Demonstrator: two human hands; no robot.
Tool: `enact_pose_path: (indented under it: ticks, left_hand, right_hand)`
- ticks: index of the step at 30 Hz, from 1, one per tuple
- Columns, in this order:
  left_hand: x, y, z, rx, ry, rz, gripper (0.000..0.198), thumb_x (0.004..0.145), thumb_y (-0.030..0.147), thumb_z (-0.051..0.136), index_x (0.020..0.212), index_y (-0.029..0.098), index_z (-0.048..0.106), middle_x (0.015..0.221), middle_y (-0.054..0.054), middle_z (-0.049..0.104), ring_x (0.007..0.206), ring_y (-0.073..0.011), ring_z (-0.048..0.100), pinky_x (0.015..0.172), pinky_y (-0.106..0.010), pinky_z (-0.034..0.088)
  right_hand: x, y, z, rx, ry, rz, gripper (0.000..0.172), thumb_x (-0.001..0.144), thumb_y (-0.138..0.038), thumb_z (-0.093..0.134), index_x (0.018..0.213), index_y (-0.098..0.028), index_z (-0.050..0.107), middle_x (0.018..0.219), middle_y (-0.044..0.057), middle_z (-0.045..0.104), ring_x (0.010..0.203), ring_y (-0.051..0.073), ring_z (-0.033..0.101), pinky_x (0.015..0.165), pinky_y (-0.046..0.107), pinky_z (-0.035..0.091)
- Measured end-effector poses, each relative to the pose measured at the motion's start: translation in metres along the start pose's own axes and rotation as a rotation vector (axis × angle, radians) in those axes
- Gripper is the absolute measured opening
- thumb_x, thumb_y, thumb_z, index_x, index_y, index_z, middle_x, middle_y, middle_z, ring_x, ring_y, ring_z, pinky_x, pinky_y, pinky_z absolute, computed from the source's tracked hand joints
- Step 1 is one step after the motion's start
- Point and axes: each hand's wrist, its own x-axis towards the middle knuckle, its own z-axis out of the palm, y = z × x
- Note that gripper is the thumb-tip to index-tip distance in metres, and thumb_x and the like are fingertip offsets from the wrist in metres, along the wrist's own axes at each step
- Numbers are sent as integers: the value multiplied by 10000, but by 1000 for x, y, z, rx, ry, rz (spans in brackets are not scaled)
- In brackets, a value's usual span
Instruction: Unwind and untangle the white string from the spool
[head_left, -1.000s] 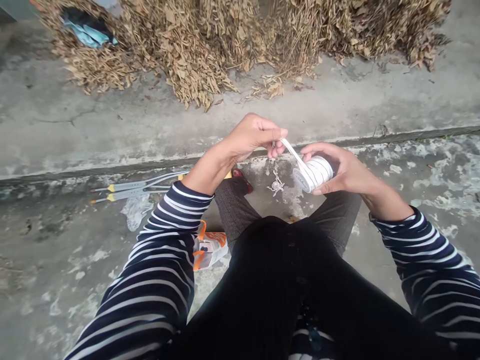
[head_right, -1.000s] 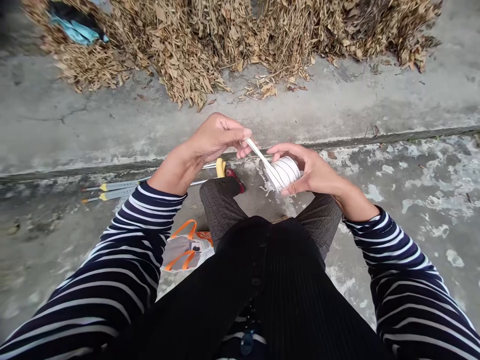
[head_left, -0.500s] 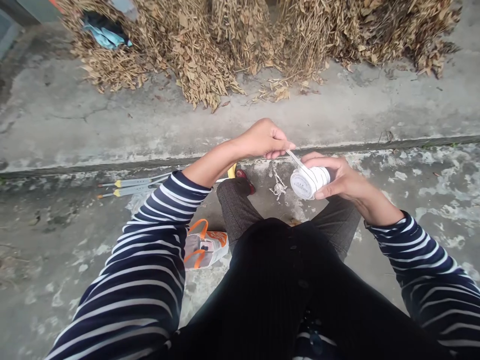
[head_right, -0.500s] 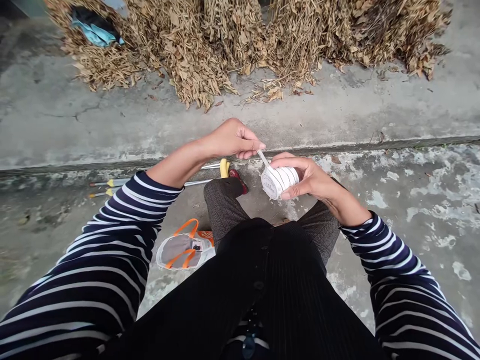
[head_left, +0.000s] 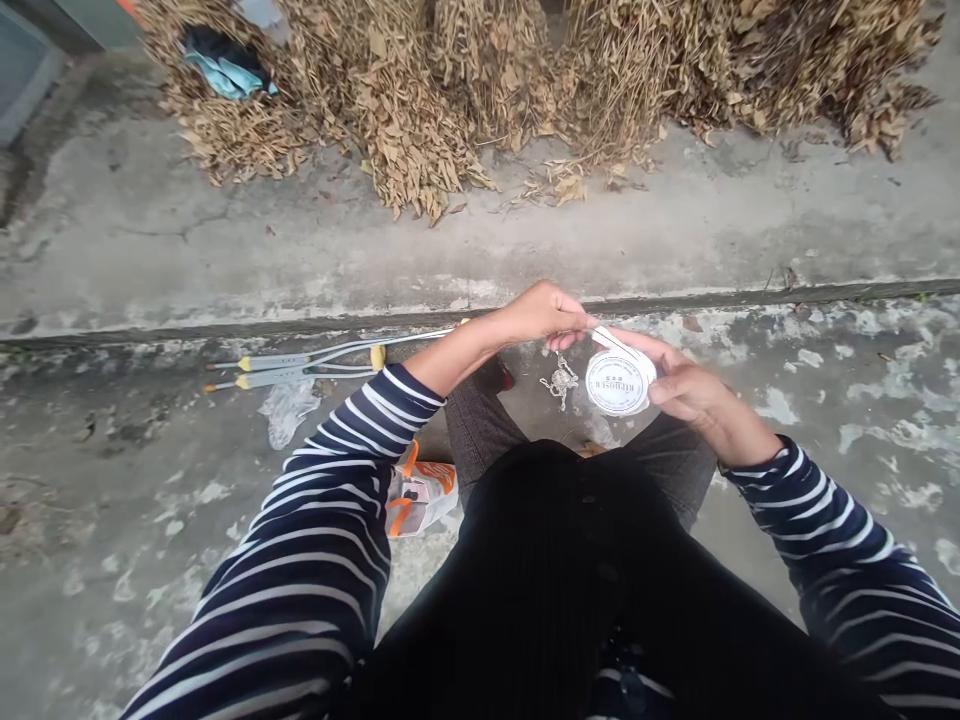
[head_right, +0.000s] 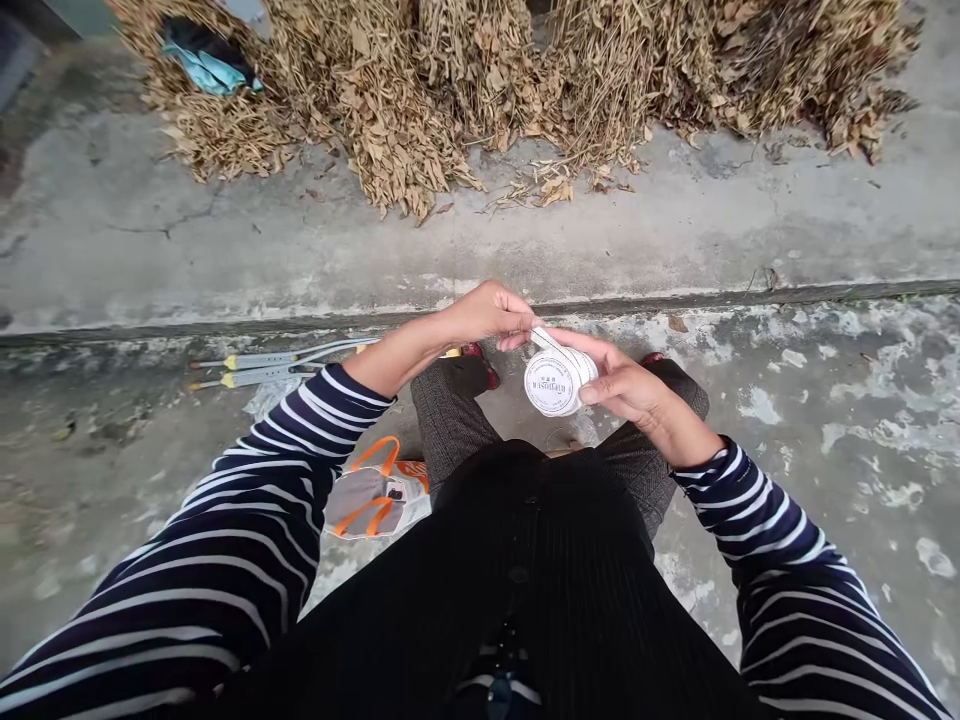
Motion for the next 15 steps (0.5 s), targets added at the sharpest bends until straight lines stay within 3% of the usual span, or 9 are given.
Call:
enact_pose_path:
  ticks: [3, 8, 11, 15]
  left_hand:
    - [-1, -15, 1, -89, -16, 59, 462, 903, 447, 816, 619, 112, 670, 487, 8, 586, 435, -42, 497, 495, -188, 383]
    - [-3, -38, 1, -330, -97, 109, 590, 657, 670, 930, 660, 127, 698, 464, 25, 567, 431, -60, 490, 538, -231, 474]
    - [-4, -43, 0, -387, -153, 78, 590, 580, 656, 974, 682, 129, 727, 449, 25, 565, 414, -67, 478, 565, -265, 521]
    - [-4, -39, -5, -400, -176, 53, 512, 594, 567, 1001, 703, 139, 742, 409, 38, 534, 382, -61, 448, 536, -251, 507]
  right_hand:
    - [-1, 3, 0, 49, 6, 3, 776, 575, -279, 967, 1326, -276, 771, 1282, 51, 753, 1098, 209, 675, 1065, 339, 496]
    - [-1, 5, 0, 101, 17, 21, 734, 537, -280, 979, 1248, -241, 803, 1187, 67, 787, 1056, 207, 712, 1043, 349, 531]
    - [0, 6, -1, 102, -8, 28, 754, 491, -231, 985, 1226, -248, 817, 1165, 57, 796, 1037, 198, 727, 962, 309, 566]
    - [1, 1, -4, -6, -43, 35, 815, 495, -203, 1003, 1279, -282, 800, 1128, 28, 795, 937, 169, 712, 831, 259, 565]
